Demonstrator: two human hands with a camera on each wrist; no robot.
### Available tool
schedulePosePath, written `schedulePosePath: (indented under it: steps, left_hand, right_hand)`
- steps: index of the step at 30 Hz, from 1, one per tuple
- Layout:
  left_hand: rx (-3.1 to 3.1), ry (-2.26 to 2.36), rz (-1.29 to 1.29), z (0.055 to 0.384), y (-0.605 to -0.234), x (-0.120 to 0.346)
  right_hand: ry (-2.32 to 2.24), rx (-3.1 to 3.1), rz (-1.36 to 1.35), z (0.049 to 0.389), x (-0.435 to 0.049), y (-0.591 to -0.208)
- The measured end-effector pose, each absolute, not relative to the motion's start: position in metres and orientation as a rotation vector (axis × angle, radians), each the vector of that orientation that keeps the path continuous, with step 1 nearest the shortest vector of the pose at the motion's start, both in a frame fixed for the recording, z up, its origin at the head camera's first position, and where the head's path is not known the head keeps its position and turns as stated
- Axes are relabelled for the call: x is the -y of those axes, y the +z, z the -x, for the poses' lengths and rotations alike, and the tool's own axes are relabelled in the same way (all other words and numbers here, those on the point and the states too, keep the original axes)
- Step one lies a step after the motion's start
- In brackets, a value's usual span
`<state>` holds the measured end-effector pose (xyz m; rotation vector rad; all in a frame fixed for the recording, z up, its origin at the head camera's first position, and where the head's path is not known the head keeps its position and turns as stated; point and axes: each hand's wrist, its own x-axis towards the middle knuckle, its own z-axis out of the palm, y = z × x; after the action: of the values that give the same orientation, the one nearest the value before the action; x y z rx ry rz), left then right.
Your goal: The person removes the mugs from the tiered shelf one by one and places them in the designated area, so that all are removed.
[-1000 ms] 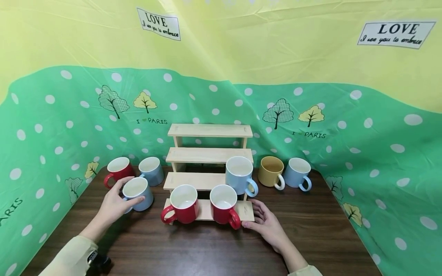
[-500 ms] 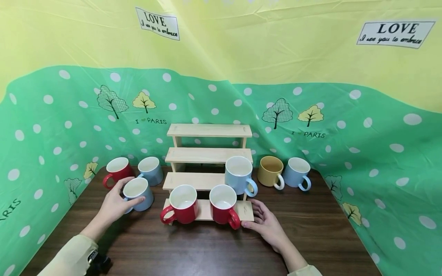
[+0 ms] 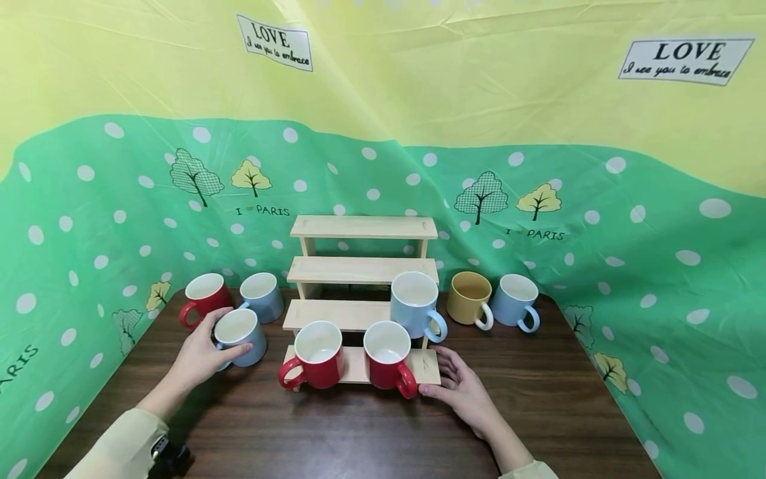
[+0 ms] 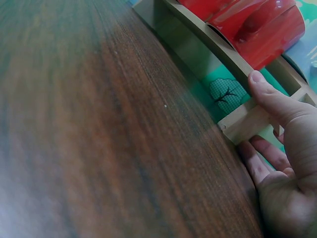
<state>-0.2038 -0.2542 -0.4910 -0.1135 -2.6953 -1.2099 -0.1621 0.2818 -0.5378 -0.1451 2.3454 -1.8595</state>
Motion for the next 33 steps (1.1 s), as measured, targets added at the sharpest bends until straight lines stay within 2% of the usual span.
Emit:
schedulePosePath:
  steps: [11, 19, 24, 33]
  left_hand:
    - [2.346, -1.018, 0.355, 0.192, -0.475, 0.23]
    - [2.225, -1.04, 0.525, 0.182, -0.474, 0.204]
    - [2.243, -1.171, 0.626, 0.173, -0.481, 0.192]
    - [2.303, -1.513, 0.624, 0.168, -0.495, 0.186]
  right_hand:
    - [-1.835, -2.355, 0.134, 0.162, -0.281, -0.538]
    - [-1.864, -2.342, 0.153, 0.162, -0.282, -0.538]
    - [-1.891, -2.327, 0.175, 0.161, -0.281, -0.54]
    - [-1.896, -2.33, 0.169, 0.161, -0.28, -0.538]
